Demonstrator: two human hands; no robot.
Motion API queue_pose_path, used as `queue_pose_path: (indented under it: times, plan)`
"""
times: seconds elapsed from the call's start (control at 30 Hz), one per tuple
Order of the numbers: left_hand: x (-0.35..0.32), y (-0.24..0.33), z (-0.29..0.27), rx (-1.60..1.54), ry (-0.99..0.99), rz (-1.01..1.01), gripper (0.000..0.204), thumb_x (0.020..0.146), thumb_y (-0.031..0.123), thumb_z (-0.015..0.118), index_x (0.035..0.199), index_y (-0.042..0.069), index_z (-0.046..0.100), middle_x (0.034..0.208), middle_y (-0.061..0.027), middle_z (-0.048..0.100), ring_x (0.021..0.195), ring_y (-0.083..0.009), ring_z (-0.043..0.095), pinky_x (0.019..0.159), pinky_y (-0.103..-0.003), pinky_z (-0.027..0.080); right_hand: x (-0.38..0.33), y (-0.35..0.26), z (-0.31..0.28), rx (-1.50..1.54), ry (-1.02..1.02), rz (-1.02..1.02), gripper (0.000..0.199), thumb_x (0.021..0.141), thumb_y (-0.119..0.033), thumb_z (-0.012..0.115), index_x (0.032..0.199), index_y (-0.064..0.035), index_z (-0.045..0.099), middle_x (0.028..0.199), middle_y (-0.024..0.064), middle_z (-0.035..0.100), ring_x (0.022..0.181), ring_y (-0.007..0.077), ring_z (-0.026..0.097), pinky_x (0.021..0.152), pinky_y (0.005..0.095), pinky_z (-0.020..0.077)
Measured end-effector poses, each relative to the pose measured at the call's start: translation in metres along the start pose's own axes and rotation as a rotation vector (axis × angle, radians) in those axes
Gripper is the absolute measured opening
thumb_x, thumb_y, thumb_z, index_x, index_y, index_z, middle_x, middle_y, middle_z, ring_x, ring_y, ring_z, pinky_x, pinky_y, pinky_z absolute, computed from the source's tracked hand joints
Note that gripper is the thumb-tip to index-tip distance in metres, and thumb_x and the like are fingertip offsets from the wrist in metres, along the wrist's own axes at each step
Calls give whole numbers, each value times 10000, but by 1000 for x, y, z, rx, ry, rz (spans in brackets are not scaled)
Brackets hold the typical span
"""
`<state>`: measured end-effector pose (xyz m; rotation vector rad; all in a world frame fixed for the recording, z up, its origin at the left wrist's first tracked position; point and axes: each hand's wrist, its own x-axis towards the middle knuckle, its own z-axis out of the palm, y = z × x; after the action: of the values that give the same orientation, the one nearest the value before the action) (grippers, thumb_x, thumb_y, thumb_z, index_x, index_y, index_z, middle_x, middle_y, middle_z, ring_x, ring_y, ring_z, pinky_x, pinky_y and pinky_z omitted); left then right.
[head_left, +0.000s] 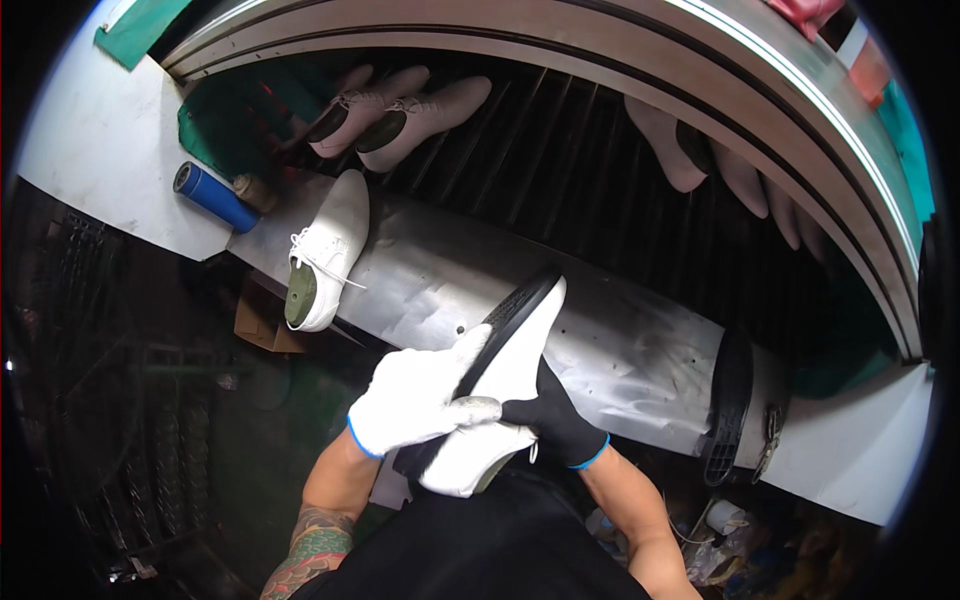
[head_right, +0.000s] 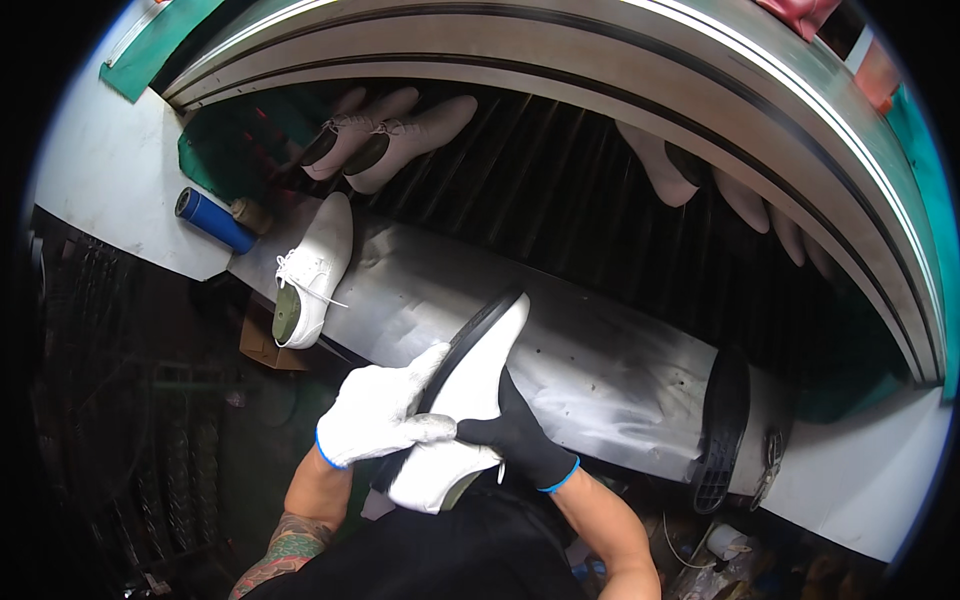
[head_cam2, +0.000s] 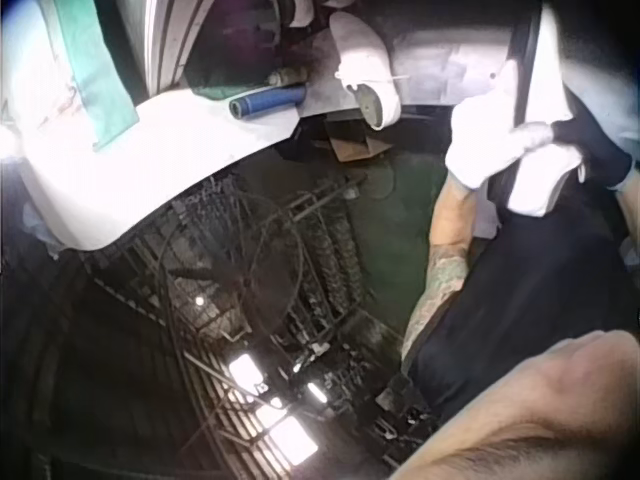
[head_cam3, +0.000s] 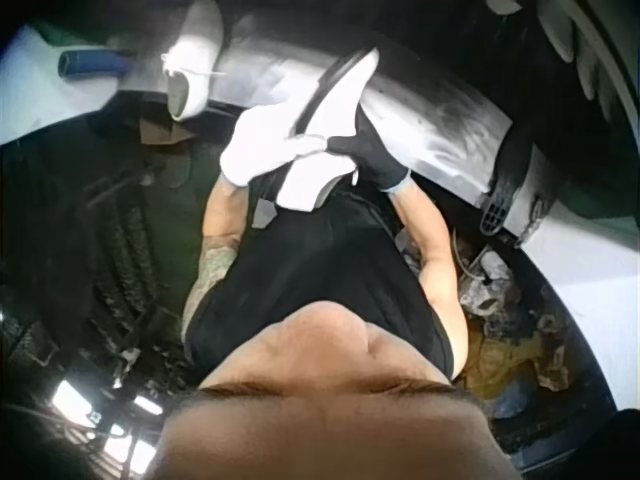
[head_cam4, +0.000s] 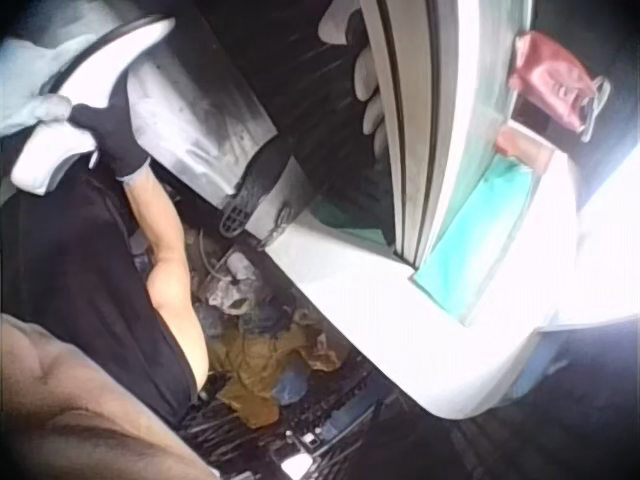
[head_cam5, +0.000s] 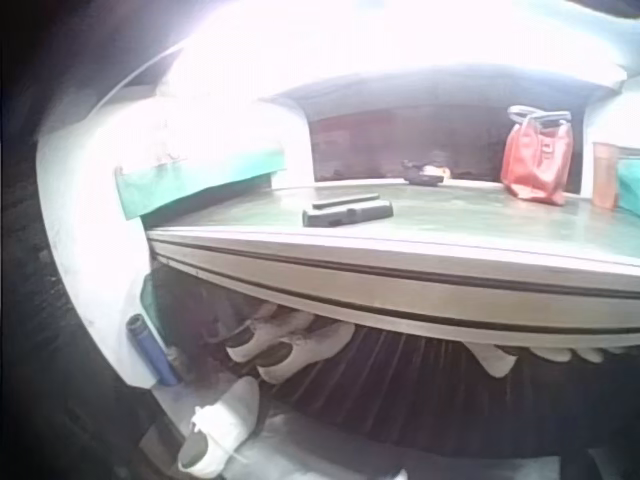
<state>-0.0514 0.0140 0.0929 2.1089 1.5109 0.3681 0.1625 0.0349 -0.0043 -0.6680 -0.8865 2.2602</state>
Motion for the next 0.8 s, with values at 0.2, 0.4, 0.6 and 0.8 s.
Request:
queue_pose_path:
  times: [0.2, 0.4, 0.6, 0.8]
  plan:
    - [3, -35, 9, -412, -134, 119, 740, 991, 317, 675, 1528, -123, 418, 758, -253, 664, 683, -374, 714, 635, -435, 556, -13, -10, 0, 172, -105, 115, 1076, 789, -210, 802, 1657, -31, 192, 1518, 173, 511, 1387, 304, 546, 1153, 430, 472]
    - [16, -7, 27, 110, 166, 38, 437, 1009, 275, 640, 1332, -20, 624, 810, -186, 706, 717, -350, 727, 629, -431, 569, -5, -23, 2, -94, 87, -16, 1053, 819, -147, 781, 1660, -39, 156, 1511, 180, 495, 1378, 302, 538, 1145, 427, 462]
    - [49, -32, 39, -273, 208, -215, 509, 1019, 140, 606, 1479, -66, 539, 1103, -235, 724, 963, -389, 728, 903, -392, 565, 6, -31, -6, -782, 96, -61, 1211, 814, -371, 830, 1670, 7, 63, 1549, 250, 460, 1422, 361, 502, 1158, 428, 433]
    - [57, -25, 34, -237, 191, -197, 918, 887, 271, 799, 1608, -6, 304, 1244, -297, 687, 1170, -454, 688, 1017, -433, 543, 5, -47, 7, -959, 80, 96, 1318, 795, -423, 846, 1663, 26, -39, 1535, 363, 453, 1379, 443, 552, 1107, 439, 477]
